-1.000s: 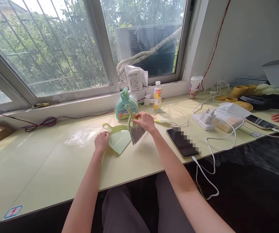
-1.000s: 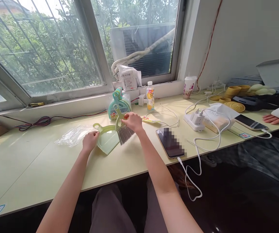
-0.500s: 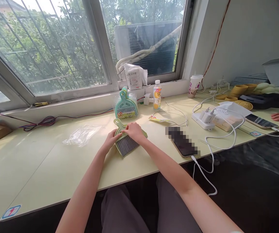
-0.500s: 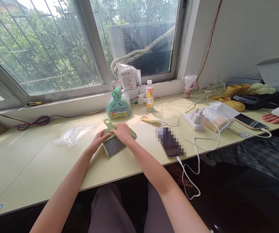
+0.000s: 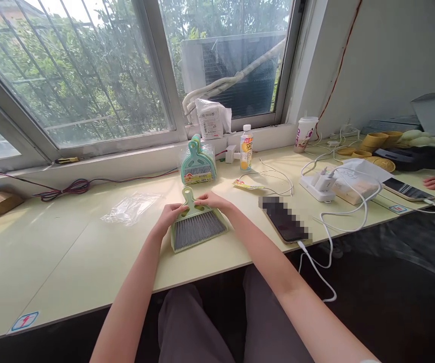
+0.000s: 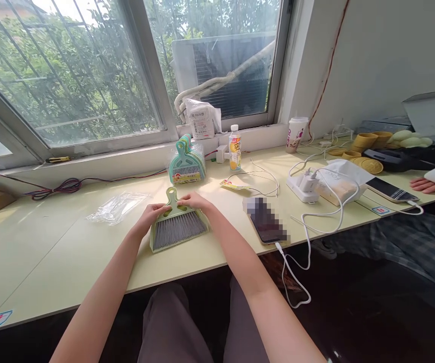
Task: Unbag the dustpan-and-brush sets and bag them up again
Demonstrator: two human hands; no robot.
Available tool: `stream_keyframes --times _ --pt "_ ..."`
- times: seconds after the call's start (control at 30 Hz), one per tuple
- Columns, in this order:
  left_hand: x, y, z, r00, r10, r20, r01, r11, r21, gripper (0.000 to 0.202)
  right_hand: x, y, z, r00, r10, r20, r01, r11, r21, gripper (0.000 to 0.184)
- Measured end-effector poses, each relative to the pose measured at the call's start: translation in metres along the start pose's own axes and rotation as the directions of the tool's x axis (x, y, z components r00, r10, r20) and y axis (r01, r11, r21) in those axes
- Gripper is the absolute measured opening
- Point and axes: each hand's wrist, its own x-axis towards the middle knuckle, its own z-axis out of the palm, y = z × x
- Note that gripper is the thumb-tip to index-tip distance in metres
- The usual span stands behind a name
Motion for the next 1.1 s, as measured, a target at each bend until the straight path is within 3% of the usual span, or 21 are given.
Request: stream_keyframes --times 0.23,0.4,0.5,0.6,0.67,0.73,0.83,0.9,1.0,1.1 --pt "0.003 -0.004 -0.001 1.000 -0.010 0.027 0.008 0.998 0.069 0.039 0.001 0.010 0.009 0.996 0.045 -0.080 -0.035 0.992 0.118 0.019" --pt "0.002 -0.007 0.002 1.000 -0.026 -0.018 0.024 0.997 -0.076 0.043 -0.002 0.008 0.011 0.989 0.041 -0.143 -0.024 0.993 0.120 0.021" --pt "0.000 -0.008 -0.002 0.992 -0.119 0.050 0.125 0.979 -0.161 0.046 -0.002 0.004 0.010 0.977 0.022 -0.212 0.003 0.993 0.121 0.027" --pt "-0.004 -0.007 -0.006 0.974 -0.158 0.163 0.189 0.962 -0.199 0.047 -0.002 0.002 0.005 0.981 -0.052 -0.185 0.060 0.998 0.036 0.035" --pt "-0.006 -0.007 -0.006 0.975 -0.135 0.176 0.173 0.958 -0.228 0.049 -0.003 0.001 -0.001 0.971 -0.101 -0.217 0.079 0.991 -0.105 0.040" --pt "-0.007 -0.007 -0.003 0.981 -0.119 0.156 0.157 0.955 -0.254 0.051 -0.004 0.003 -0.008 0.909 -0.150 -0.389 0.026 0.952 -0.306 0.043" --pt "-0.007 -0.007 0.000 0.986 -0.070 0.150 0.110 0.956 -0.273 0.055 -0.006 0.008 -0.020 0.703 -0.236 -0.671 -0.245 0.805 -0.540 0.042" --pt "-0.006 -0.006 0.001 0.989 -0.015 0.150 0.057 0.958 -0.280 0.058 -0.008 0.014 -0.028 0.612 -0.262 -0.746 -0.423 0.689 -0.588 0.052" --pt "-0.005 -0.006 0.000 0.994 0.041 0.106 -0.009 0.956 -0.293 0.059 -0.007 0.022 -0.038 0.588 -0.216 -0.780 -0.559 0.588 -0.584 0.063" --pt "-0.001 -0.009 -0.002 0.998 0.054 0.031 -0.041 0.944 -0.326 0.056 -0.005 0.029 -0.043 0.598 -0.132 -0.791 -0.607 0.570 -0.554 0.055"
